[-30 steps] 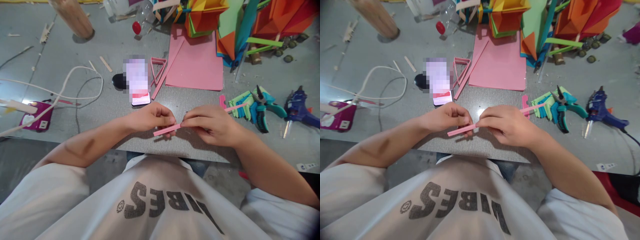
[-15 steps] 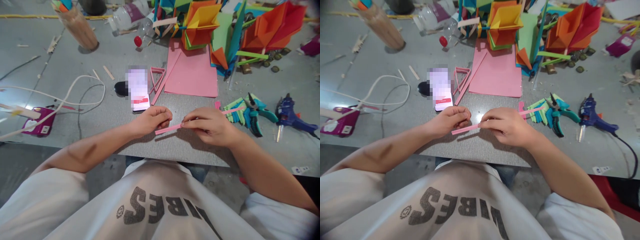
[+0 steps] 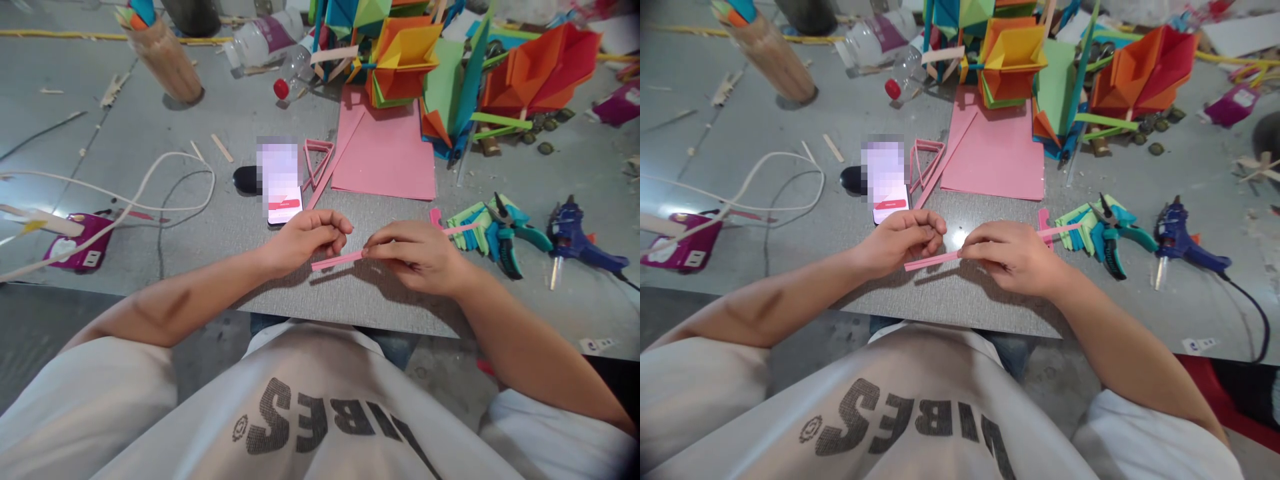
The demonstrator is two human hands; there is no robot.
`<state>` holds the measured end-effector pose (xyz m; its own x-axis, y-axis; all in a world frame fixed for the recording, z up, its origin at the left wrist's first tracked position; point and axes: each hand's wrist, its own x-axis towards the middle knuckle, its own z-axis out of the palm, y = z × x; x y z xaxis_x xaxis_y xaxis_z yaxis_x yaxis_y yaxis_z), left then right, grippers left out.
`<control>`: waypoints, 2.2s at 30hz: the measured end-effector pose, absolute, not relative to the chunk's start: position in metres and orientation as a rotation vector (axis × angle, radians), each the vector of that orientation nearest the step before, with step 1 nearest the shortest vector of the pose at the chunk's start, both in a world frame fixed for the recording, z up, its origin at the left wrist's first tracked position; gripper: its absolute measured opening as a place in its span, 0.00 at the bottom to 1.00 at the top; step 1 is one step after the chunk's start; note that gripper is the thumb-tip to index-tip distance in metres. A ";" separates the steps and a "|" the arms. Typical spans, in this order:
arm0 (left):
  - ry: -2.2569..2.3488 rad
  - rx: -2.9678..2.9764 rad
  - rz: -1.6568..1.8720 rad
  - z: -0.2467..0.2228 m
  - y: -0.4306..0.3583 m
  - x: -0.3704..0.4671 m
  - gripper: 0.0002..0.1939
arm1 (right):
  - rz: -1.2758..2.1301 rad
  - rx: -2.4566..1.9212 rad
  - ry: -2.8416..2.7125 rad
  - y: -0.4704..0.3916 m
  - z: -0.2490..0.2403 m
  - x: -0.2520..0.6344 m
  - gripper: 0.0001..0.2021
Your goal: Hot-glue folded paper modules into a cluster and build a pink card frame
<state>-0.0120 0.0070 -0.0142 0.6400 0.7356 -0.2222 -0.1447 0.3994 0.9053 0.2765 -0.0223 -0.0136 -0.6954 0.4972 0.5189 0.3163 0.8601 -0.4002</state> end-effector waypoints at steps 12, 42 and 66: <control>0.682 1.180 0.704 -0.017 0.010 -0.015 0.27 | 0.378 -0.589 -2.372 -0.022 -0.018 0.278 0.17; 0.808 1.233 0.564 -0.012 -0.008 -0.008 0.14 | 0.593 -1.214 -1.754 -0.042 -0.038 0.252 0.21; 0.891 1.457 0.603 -0.017 -0.020 -0.006 0.14 | 1.509 -1.217 -1.425 -0.037 -0.020 0.237 0.26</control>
<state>-0.0059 -0.0196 -0.0174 0.5634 0.8132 -0.1463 0.1667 0.0615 0.9841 0.2375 -0.0371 -0.0199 -0.2954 0.9427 -0.1551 0.1009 -0.1307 -0.9863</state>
